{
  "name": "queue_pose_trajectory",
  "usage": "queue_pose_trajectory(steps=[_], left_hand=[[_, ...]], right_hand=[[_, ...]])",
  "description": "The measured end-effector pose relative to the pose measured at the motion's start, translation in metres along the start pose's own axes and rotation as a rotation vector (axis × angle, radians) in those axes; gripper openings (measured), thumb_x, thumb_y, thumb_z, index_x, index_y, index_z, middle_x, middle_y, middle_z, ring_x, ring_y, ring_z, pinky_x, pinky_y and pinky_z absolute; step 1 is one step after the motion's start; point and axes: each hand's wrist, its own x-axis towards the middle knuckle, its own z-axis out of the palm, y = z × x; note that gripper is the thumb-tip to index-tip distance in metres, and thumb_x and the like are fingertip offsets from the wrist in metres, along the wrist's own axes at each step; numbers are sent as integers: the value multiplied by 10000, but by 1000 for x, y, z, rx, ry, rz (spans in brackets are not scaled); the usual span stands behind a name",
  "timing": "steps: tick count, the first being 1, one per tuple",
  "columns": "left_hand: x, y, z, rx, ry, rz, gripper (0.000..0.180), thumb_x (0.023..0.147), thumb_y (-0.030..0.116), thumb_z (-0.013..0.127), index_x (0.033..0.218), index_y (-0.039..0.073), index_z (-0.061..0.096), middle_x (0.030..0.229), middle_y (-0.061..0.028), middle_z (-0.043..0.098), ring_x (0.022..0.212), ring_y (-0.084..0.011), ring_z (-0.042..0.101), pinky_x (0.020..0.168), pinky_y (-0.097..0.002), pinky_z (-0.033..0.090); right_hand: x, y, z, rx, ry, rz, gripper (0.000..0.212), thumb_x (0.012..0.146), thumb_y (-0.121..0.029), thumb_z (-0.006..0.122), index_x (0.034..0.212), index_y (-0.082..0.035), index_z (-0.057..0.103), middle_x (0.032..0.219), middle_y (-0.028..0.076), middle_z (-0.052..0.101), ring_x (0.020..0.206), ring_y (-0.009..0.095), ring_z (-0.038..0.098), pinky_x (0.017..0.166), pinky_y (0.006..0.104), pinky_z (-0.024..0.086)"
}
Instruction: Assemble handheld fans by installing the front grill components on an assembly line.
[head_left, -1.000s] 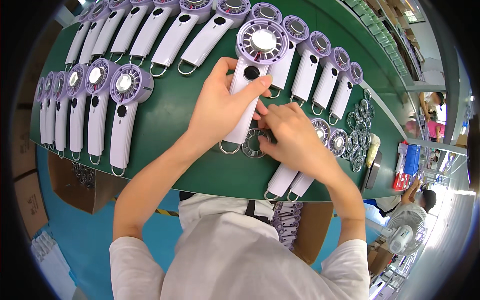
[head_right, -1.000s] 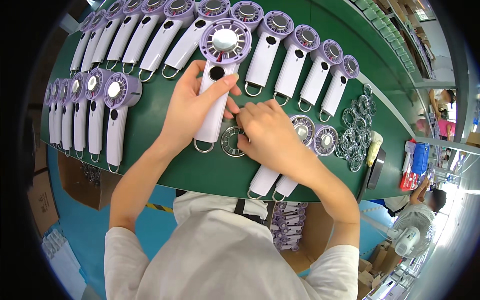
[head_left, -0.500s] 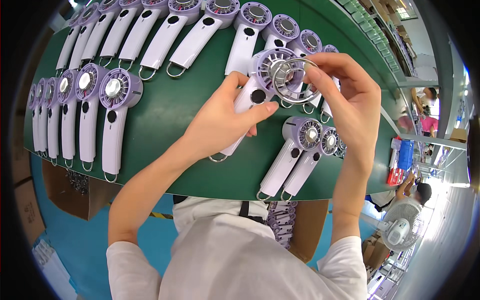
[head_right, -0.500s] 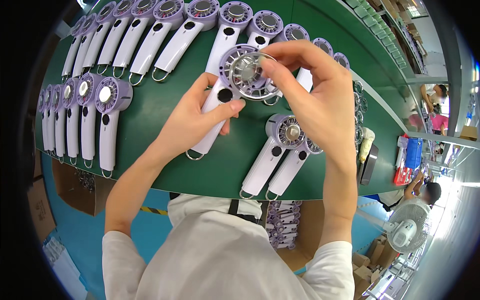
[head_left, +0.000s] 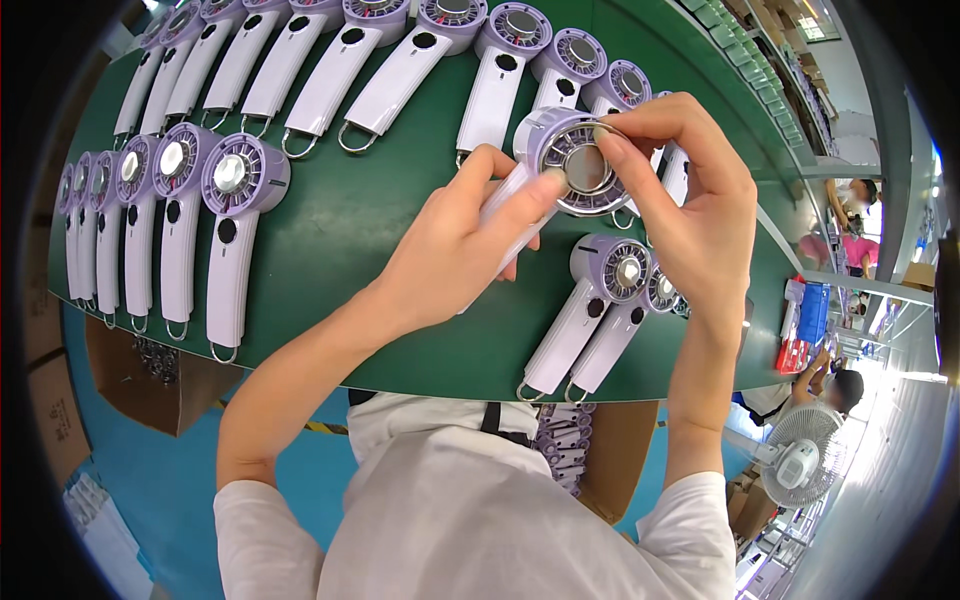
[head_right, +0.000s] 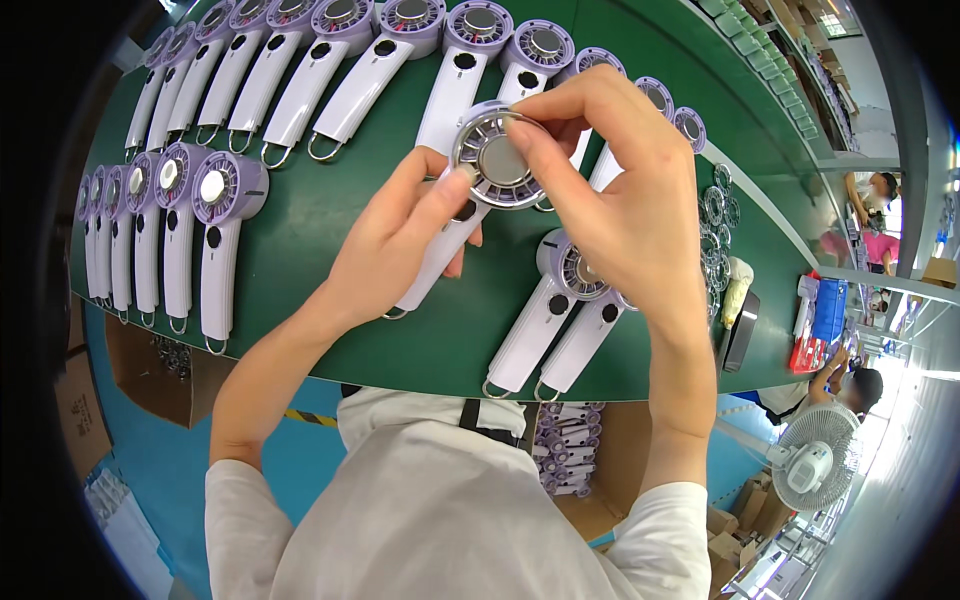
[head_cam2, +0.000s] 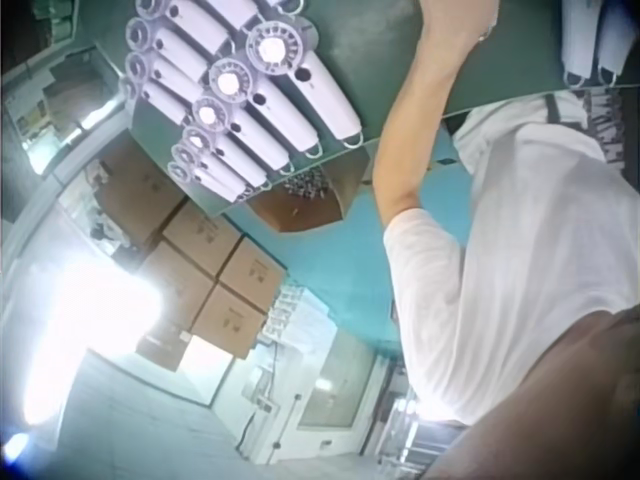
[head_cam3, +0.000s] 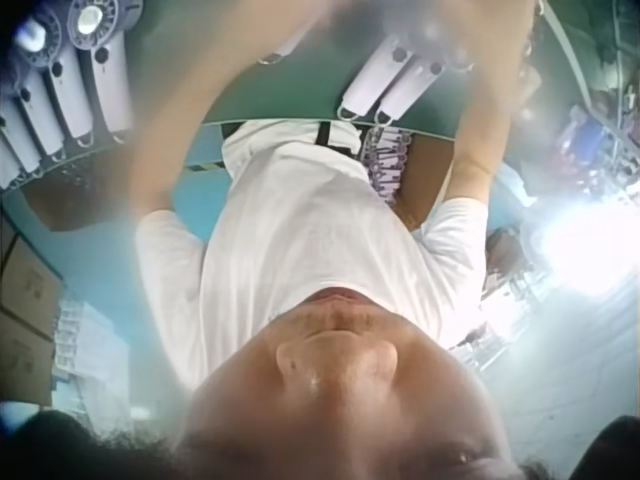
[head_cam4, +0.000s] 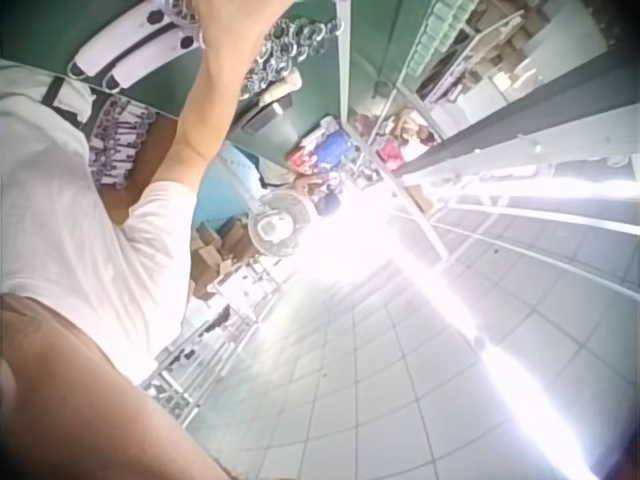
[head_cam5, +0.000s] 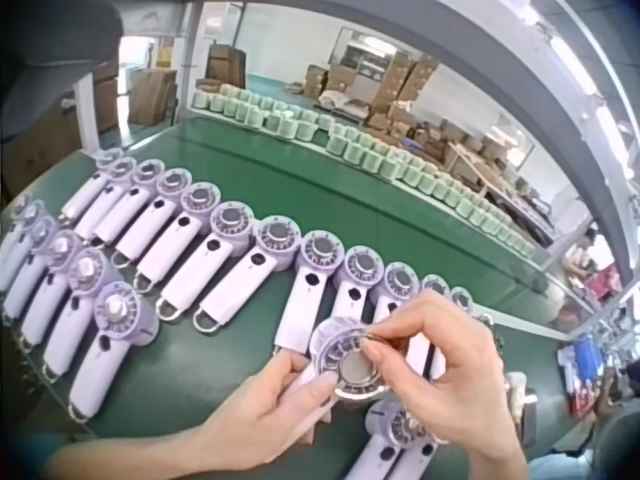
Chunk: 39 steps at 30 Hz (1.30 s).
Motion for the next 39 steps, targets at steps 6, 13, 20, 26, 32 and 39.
queue_pose_trajectory(steps=[6,13,20,26,32,39], left_hand=[[-1,-1,-3,91,-4,139,375,1031,371,523,985,1,486,721,-78,621,561,-135,577,504,-286,457],[-1,-3,-8,130,-25,177,342,1021,340,543,1000,2,491,711,-77,631,543,-148,587,492,-303,450],[-1,-8,-3,146,26,89,314,1036,326,515,1094,19,540,771,-59,662,575,-113,594,521,-257,459],[-22,0,4,102,46,-51,286,975,231,617,1147,14,547,853,-58,624,620,-101,602,540,-244,481],[-48,-16,21,605,210,-12,285,838,130,790,969,-18,585,874,-64,660,693,-101,583,626,-274,493],[-45,-34,40,960,280,135,362,823,267,795,842,-9,562,757,-144,576,697,-308,560,648,-414,459]], right_hand=[[-1,14,5,-68,142,-15,465,792,-166,816,1198,-39,629,1128,89,634,969,196,625,810,327,512],[-18,15,-8,398,-352,344,780,812,-164,831,1461,-62,412,1297,116,577,1162,226,623,983,371,500],[-34,23,1,387,-260,302,727,826,-143,809,1450,-76,443,1363,104,543,1134,187,608,988,343,487],[-51,33,-28,239,-57,342,600,842,-243,784,1356,-51,544,1218,125,652,1122,189,640,949,321,505],[-88,176,-138,-102,530,608,319,909,-288,697,1066,-12,732,855,68,719,762,109,629,688,256,483],[-106,321,-185,-629,260,856,382,810,-363,713,938,-4,746,890,211,727,881,353,712,801,410,549]])
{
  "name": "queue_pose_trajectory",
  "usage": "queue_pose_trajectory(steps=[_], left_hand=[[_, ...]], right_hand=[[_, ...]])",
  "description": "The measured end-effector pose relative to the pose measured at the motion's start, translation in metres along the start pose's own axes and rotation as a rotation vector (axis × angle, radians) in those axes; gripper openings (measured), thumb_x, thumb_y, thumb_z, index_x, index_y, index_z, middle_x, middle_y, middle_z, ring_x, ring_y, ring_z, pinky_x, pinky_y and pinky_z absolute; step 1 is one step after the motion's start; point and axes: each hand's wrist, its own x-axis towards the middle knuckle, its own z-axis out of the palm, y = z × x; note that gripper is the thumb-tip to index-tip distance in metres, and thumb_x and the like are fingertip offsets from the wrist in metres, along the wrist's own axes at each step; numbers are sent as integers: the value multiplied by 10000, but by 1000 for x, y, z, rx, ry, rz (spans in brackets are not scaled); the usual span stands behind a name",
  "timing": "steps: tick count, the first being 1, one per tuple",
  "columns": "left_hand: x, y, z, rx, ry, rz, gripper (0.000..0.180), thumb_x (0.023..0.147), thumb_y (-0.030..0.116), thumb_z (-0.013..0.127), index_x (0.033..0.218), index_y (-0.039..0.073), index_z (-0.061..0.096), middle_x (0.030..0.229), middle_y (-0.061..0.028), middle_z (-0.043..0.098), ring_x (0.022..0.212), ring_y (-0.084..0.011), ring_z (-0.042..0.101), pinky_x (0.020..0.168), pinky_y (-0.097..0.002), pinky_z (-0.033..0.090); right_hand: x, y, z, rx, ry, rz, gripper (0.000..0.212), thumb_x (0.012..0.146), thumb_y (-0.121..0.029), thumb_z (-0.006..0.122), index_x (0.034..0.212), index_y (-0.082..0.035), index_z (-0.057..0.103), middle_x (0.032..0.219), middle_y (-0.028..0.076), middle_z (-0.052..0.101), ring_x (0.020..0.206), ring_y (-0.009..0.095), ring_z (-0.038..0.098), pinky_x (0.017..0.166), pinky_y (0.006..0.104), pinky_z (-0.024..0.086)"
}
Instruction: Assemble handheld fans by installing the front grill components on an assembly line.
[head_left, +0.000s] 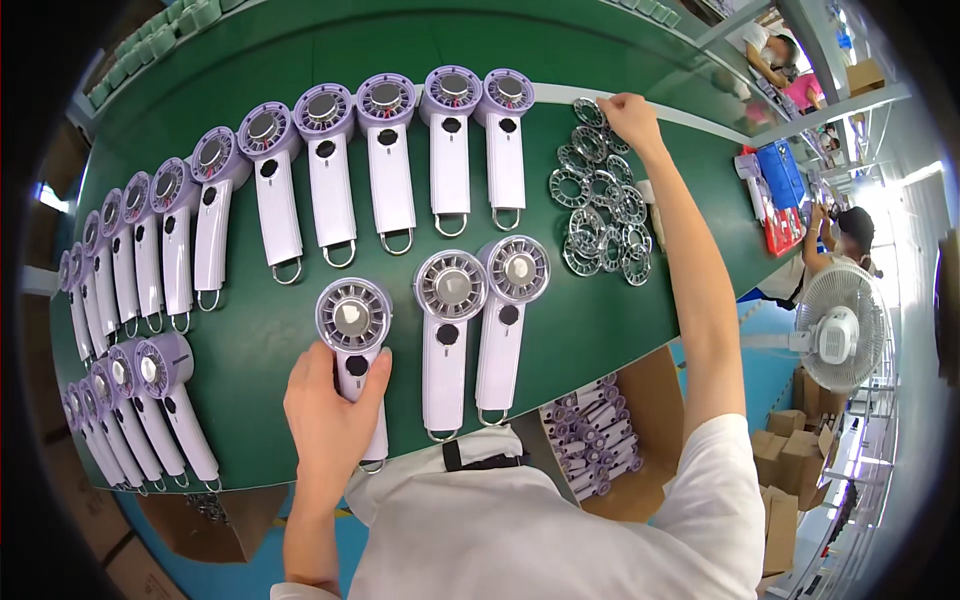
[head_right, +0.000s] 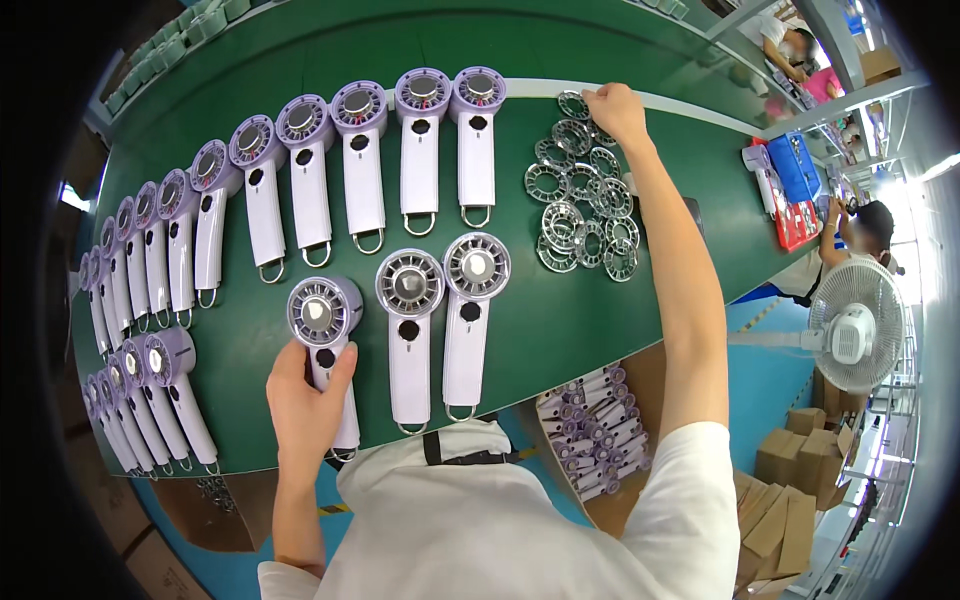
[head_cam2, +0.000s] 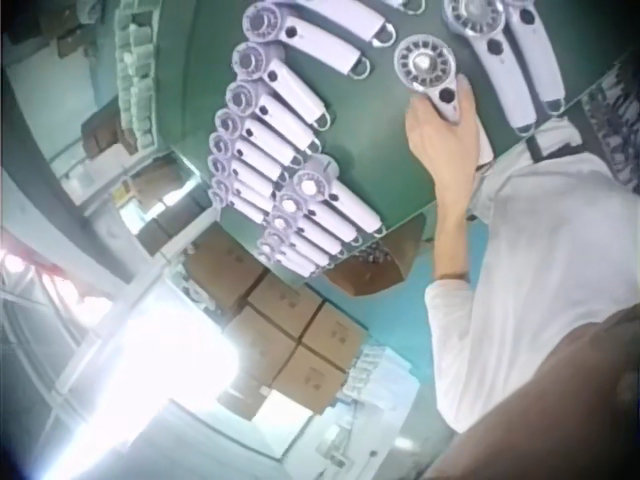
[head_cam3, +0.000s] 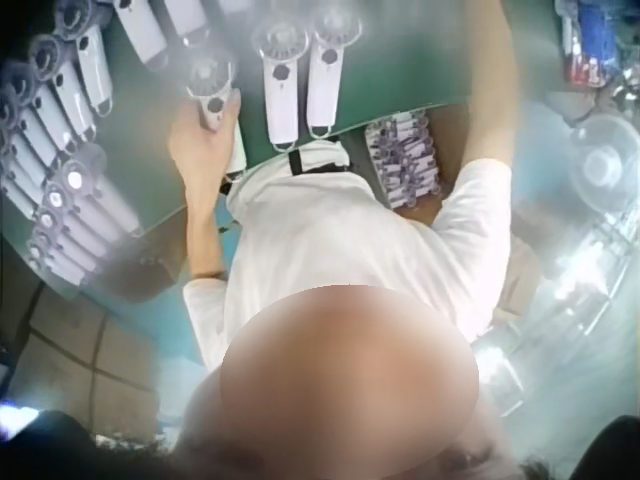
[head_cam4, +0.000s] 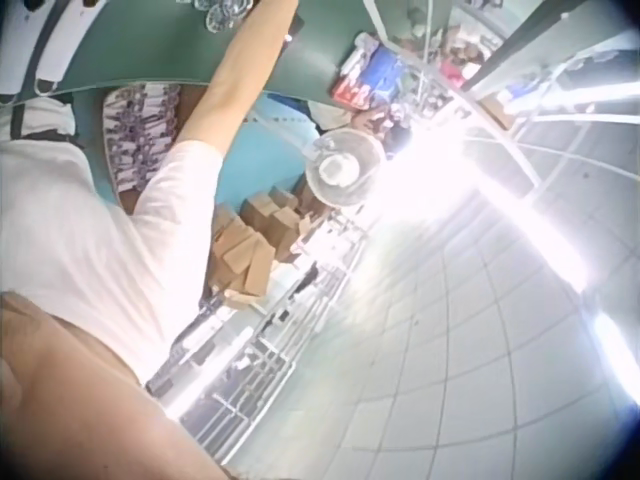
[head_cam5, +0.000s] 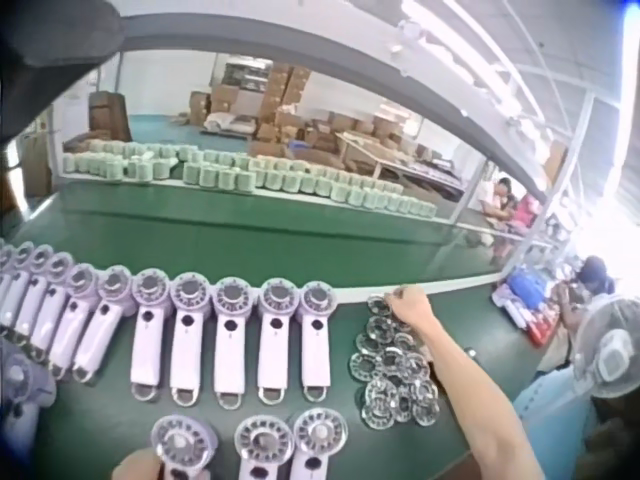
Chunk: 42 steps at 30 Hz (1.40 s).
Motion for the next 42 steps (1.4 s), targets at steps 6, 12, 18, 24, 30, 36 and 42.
queue_pose_trajectory(steps=[6,12,18,24,30,36,42], left_hand=[[6,0,9,248,48,134,387,815,400,741,777,43,595,762,-148,593,743,-371,604,644,-483,479],[1,-6,1,379,165,286,515,839,536,702,799,32,604,796,-130,575,758,-302,595,709,-399,474],[-15,-53,-82,480,616,78,311,827,223,787,991,26,611,895,-114,603,821,-296,594,741,-401,467],[-34,-105,-106,801,663,-157,422,868,282,755,1071,-38,570,993,-167,578,915,-335,570,777,-421,466],[-23,-105,-110,442,570,-234,395,852,271,776,995,-7,534,878,-198,620,798,-366,629,682,-448,496],[15,-60,-114,-344,400,-249,498,816,237,818,1050,-18,459,777,-147,687,628,-234,697,589,-344,538],[67,-29,-97,-748,70,-174,371,857,234,773,1044,-35,599,741,-72,676,543,-108,624,493,-254,482]], right_hand=[[13,-10,18,-171,-180,-217,349,796,-331,673,714,8,689,626,171,632,612,287,623,586,430,482],[14,-25,-36,853,-176,-52,499,913,-174,711,1346,6,541,980,21,629,907,89,563,862,250,454],[-79,-171,-56,952,-457,-207,484,980,-153,629,1420,7,506,1132,28,641,961,81,583,885,249,448],[-148,-251,-49,866,-558,-370,239,964,-155,641,1129,11,690,906,-7,643,861,59,572,802,208,412],[-203,-295,-38,900,-771,-464,270,929,-85,659,1196,-53,634,1024,31,682,884,90,641,711,225,489],[-251,-339,-7,461,-997,-992,228,899,-13,575,1123,22,552,922,239,657,883,422,639,751,478,499],[-256,-330,7,204,-704,-1182,280,859,-83,660,1119,2,598,1012,162,615,845,375,643,782,465,519]])
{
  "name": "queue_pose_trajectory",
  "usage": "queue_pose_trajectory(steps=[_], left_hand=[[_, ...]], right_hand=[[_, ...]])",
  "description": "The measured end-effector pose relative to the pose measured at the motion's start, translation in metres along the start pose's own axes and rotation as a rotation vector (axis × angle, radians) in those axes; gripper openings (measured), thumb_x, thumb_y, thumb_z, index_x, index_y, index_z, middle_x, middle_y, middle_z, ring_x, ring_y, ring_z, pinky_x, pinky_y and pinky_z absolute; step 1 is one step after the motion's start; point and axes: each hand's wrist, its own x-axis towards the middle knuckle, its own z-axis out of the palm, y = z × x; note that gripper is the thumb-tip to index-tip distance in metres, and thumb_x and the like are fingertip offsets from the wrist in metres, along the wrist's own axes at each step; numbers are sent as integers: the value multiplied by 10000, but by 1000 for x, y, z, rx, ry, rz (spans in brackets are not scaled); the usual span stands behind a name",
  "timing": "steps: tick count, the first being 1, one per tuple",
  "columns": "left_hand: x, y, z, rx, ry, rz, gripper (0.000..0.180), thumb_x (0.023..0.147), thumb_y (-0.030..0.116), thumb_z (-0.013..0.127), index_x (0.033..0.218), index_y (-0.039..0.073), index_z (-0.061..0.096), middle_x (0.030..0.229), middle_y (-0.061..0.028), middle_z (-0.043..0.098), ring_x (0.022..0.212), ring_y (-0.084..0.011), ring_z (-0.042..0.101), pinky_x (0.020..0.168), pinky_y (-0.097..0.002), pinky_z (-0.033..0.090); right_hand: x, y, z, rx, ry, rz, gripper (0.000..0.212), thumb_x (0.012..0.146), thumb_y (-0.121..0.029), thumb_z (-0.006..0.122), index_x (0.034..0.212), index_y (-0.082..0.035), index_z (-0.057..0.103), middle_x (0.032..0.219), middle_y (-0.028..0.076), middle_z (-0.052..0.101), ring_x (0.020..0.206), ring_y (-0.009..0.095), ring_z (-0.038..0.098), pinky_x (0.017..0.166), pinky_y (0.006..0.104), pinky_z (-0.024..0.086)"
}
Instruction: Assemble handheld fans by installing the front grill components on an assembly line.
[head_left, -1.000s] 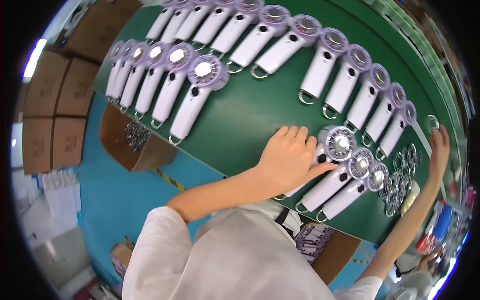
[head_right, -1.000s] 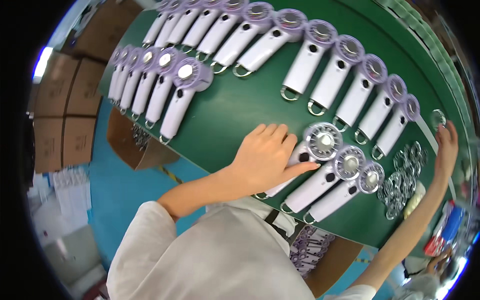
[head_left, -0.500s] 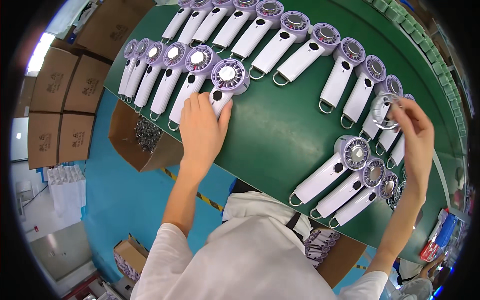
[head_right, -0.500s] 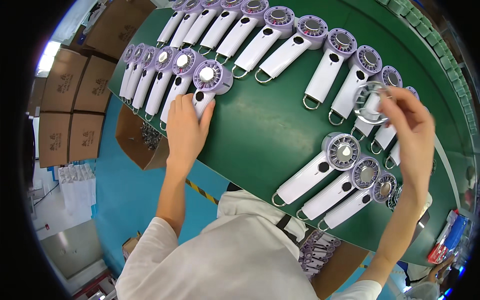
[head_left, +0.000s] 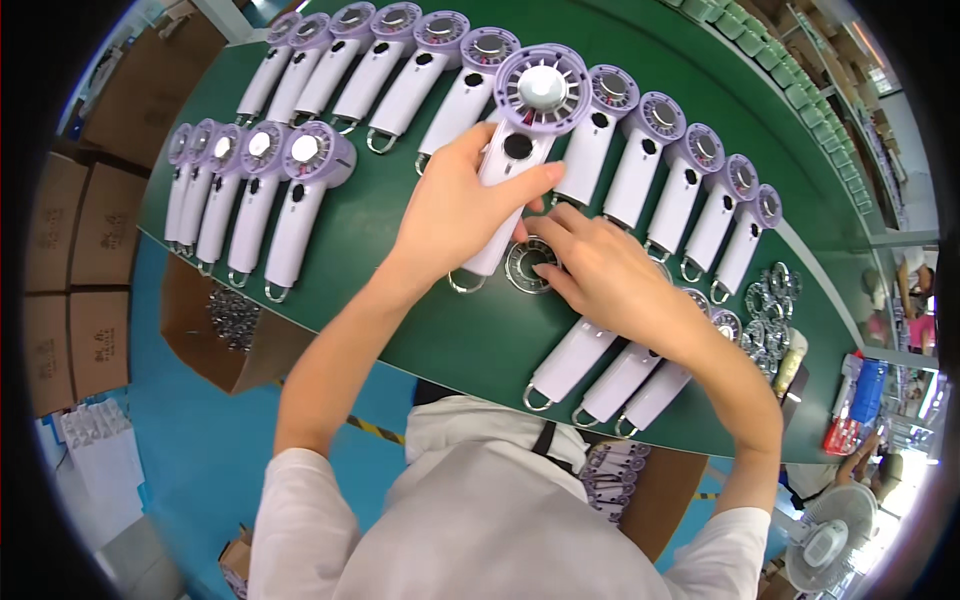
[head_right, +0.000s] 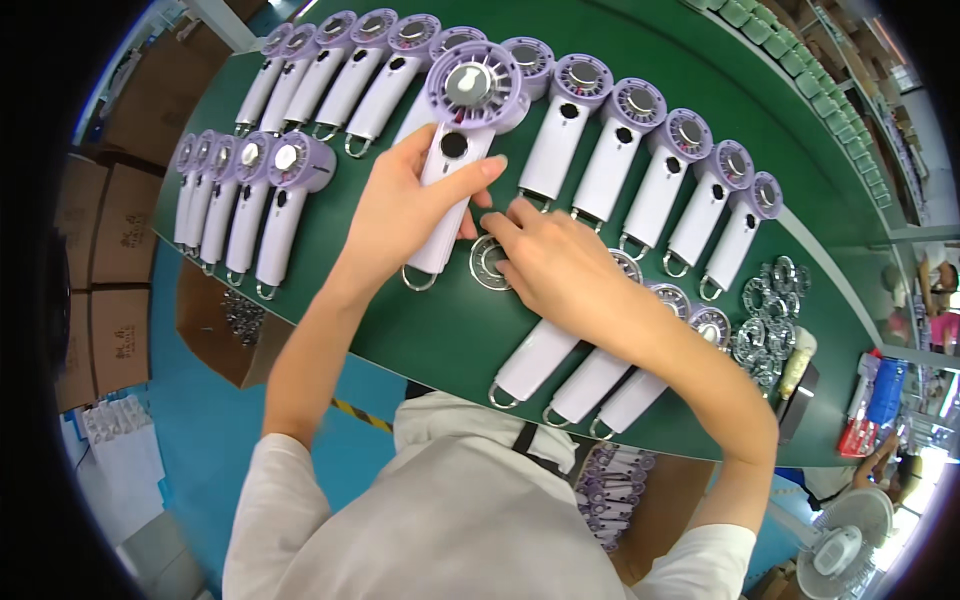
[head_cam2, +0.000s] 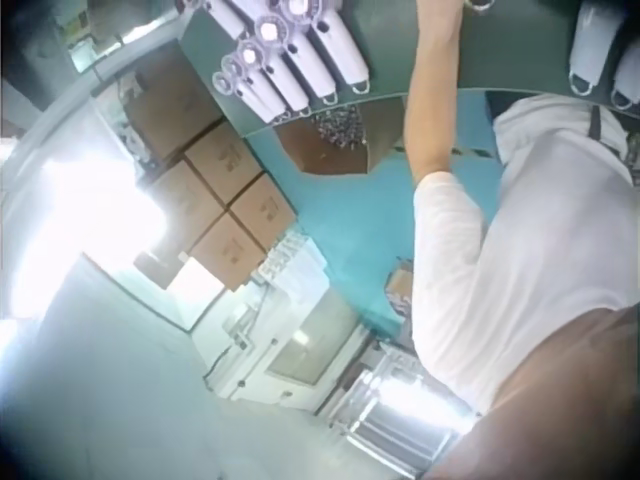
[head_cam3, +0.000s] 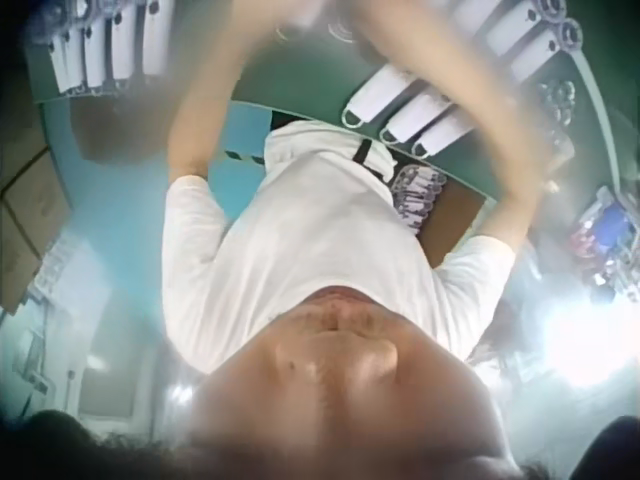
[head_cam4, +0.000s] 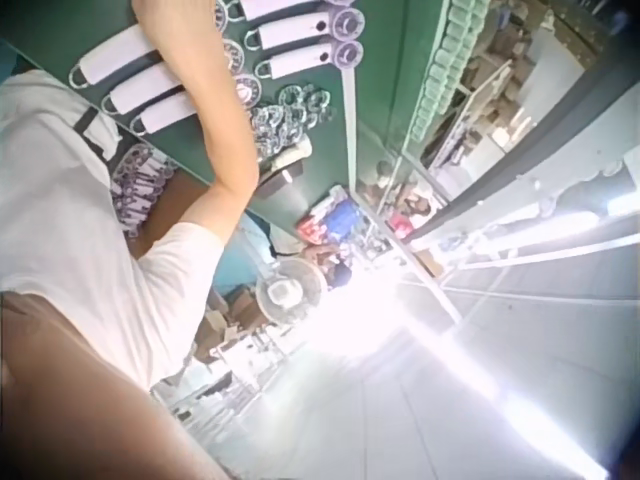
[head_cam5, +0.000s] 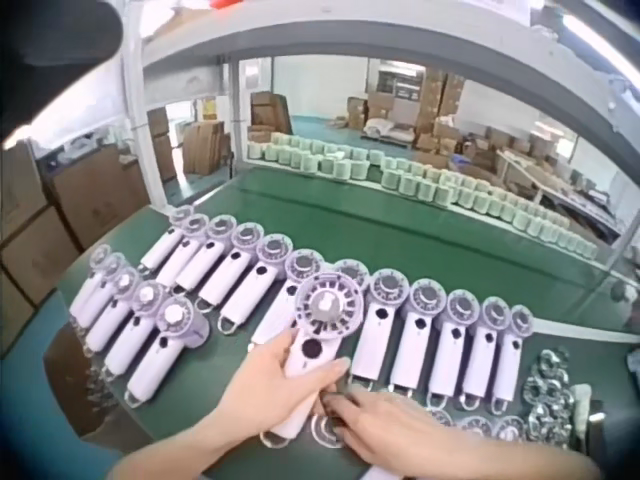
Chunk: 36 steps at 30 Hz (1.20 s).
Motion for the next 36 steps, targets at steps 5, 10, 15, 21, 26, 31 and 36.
queue_pose_trajectory(steps=[5,10,15,21,26,31,36], left_hand=[[16,-5,5,-60,-137,-44,418,877,314,760,1065,-16,585,819,-68,687,552,-112,626,504,-261,505],[14,-16,12,-84,-163,-126,431,880,309,763,1083,-18,569,816,-68,677,566,-111,625,510,-268,509],[6,-28,18,-164,-163,-33,405,877,264,769,1080,-22,565,826,-53,668,589,-74,595,506,-246,468],[2,-23,16,-198,-182,-40,397,907,170,739,1192,-13,531,863,-57,666,602,-69,605,512,-215,477],[-1,-29,19,-254,-136,12,379,874,212,767,1087,-23,560,843,-64,683,597,-80,609,503,-256,469],[0,-34,21,-136,-50,119,383,865,191,768,1099,-25,557,820,-71,694,609,-83,619,509,-270,470],[0,-33,21,-152,-98,90,377,890,166,751,1142,-16,538,848,-56,667,616,-68,607,509,-242,471]], right_hand=[[-20,-12,-51,99,336,226,150,860,-151,726,860,-9,679,812,111,661,726,283,626,689,396,482],[-3,9,-68,231,652,216,350,859,-140,737,1180,-36,646,1142,110,652,1010,225,648,901,345,487],[21,18,-58,144,594,19,390,843,-140,745,1220,-91,658,1312,121,587,1124,285,626,981,377,472],[27,9,-50,180,603,22,318,829,-83,738,1145,-76,706,1253,119,627,1106,289,630,954,371,490],[27,5,-57,172,587,33,323,802,-98,769,1120,-78,718,1250,109,611,1100,279,620,938,359,493],[22,0,-55,12,654,76,358,750,-84,810,1099,-82,727,1129,100,594,1037,266,594,880,358,496],[21,5,-55,-126,668,2,386,716,-97,839,1087,-87,733,1093,100,582,985,267,550,817,360,483]])
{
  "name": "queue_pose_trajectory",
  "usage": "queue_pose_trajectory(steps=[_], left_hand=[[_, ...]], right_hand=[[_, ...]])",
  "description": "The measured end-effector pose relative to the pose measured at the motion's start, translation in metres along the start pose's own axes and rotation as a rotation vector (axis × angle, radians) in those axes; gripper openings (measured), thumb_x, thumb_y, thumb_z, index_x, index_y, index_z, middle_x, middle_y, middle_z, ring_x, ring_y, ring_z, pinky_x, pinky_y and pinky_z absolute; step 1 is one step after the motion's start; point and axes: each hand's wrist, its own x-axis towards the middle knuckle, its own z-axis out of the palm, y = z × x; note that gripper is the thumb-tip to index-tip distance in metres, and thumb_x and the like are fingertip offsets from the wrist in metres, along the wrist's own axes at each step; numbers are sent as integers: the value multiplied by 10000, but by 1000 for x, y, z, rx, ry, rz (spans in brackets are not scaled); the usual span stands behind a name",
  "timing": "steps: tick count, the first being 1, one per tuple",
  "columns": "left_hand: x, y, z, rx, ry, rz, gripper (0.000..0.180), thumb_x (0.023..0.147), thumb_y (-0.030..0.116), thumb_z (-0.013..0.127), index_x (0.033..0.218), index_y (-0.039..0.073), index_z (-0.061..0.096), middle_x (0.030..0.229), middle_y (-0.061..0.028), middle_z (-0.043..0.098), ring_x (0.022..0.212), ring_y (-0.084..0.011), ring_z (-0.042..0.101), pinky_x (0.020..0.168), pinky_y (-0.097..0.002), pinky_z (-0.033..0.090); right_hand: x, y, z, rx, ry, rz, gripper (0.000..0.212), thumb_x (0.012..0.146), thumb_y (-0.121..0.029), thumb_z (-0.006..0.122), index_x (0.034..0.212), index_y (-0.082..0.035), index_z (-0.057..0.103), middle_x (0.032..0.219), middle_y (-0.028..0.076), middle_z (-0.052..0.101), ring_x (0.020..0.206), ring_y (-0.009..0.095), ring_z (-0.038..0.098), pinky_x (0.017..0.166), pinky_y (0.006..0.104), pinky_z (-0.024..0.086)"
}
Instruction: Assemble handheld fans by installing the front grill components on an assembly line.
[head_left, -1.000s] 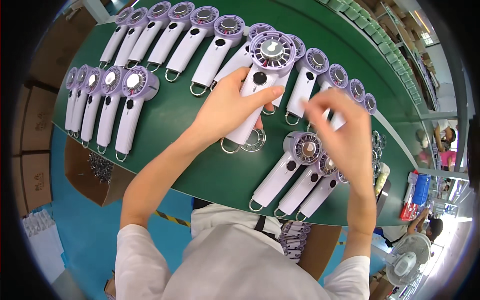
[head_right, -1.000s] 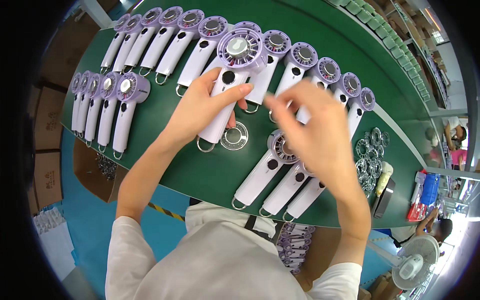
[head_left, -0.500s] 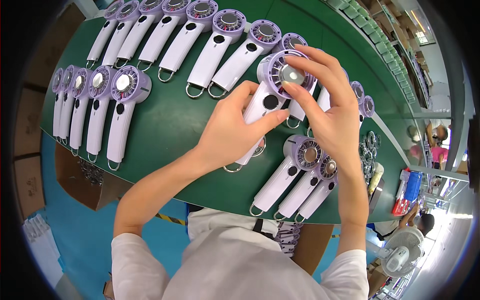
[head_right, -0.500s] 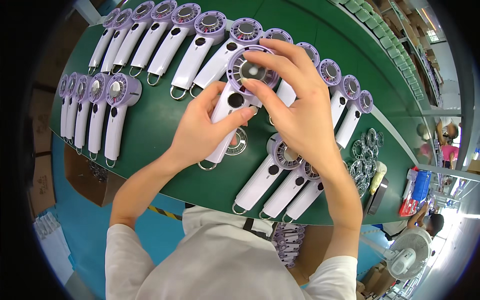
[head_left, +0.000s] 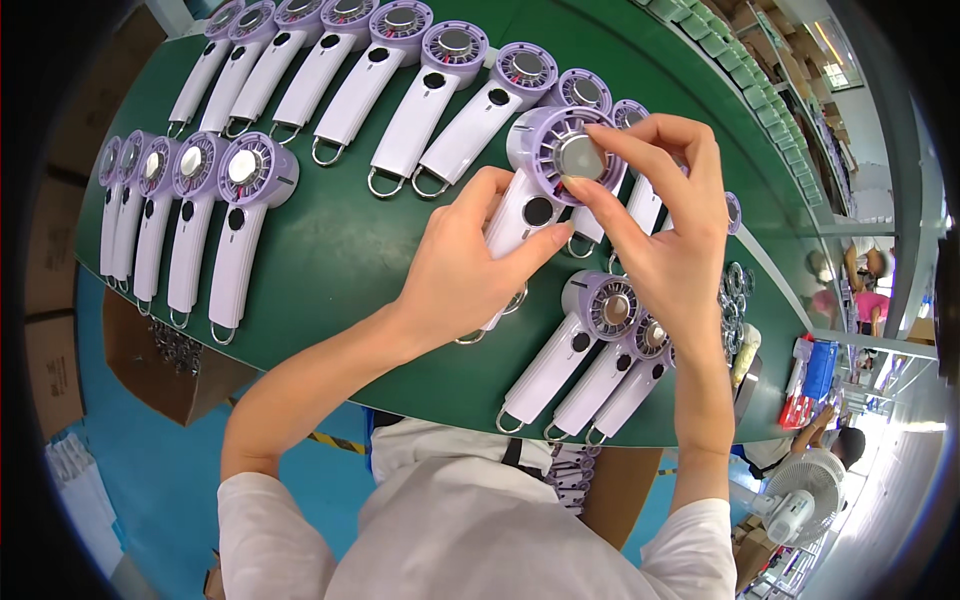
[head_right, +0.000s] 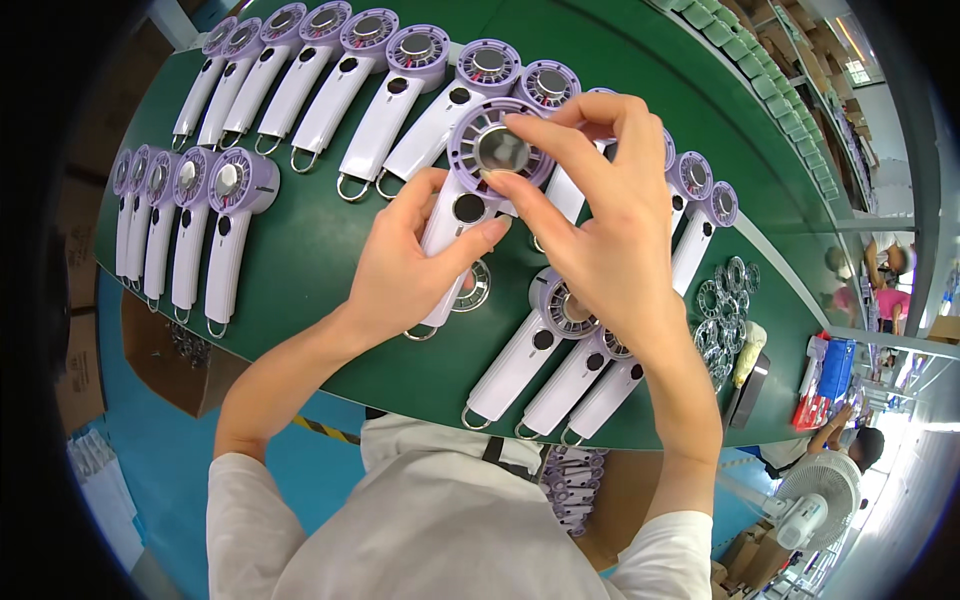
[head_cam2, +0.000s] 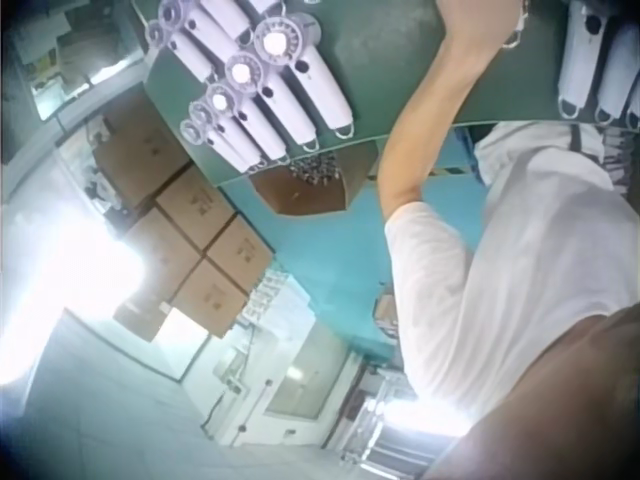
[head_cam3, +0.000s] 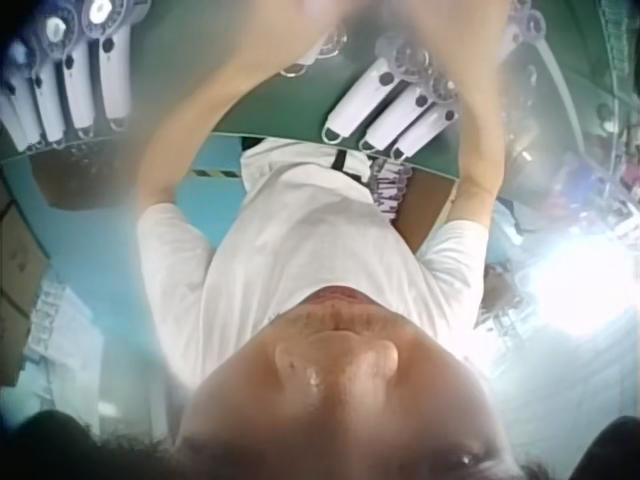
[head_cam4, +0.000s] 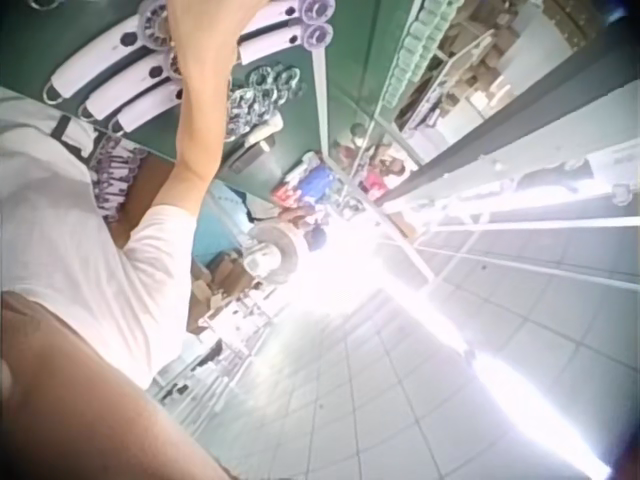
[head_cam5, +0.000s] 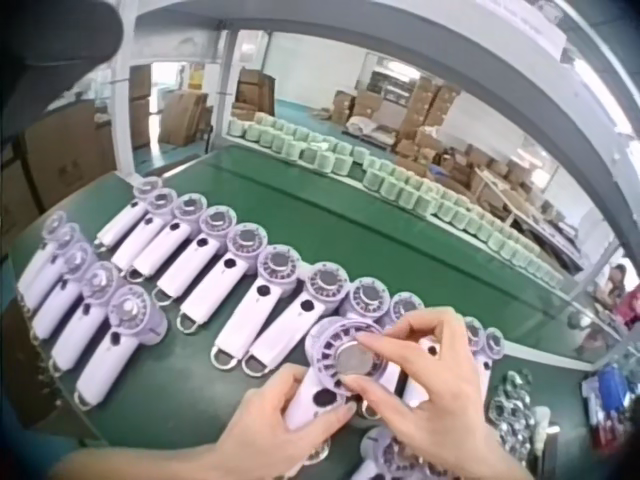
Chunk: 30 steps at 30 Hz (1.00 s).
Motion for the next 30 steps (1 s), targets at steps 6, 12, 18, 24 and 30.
queue_pose_trajectory(steps=[6,12,18,24,30], left_hand=[[-2,2,4,-77,-13,-27,390,888,194,755,1123,-29,539,814,-46,658,590,-69,600,492,-250,469],[-2,6,2,-86,-37,-41,358,905,178,733,1112,-34,532,794,-44,640,571,-75,588,479,-251,460],[0,1,2,-66,-22,-34,393,895,198,747,1124,-42,537,809,-50,658,573,-72,590,480,-251,460],[-3,3,1,-10,-46,-61,345,927,149,715,1176,5,525,869,-45,648,612,-65,598,520,-223,483],[-2,-1,4,-65,2,-24,396,893,198,751,1122,-44,537,798,-52,668,568,-74,594,478,-252,466]], right_hand=[[-2,-1,-1,73,1,41,400,728,-76,829,1117,-87,736,1190,112,624,1036,240,630,896,348,497],[-3,-3,-5,153,-75,111,390,782,-99,793,1162,-68,711,1178,111,647,1083,237,627,953,346,480],[-9,7,-5,340,-129,206,393,819,-123,750,1206,-91,687,1239,118,627,1189,263,589,995,390,472],[-10,3,1,510,-125,366,414,819,-134,750,1224,-118,665,1272,76,605,1183,227,590,997,400,476],[-8,-2,4,503,-137,413,394,832,-127,743,1213,-113,646,1241,54,593,1158,211,595,990,399,483]])
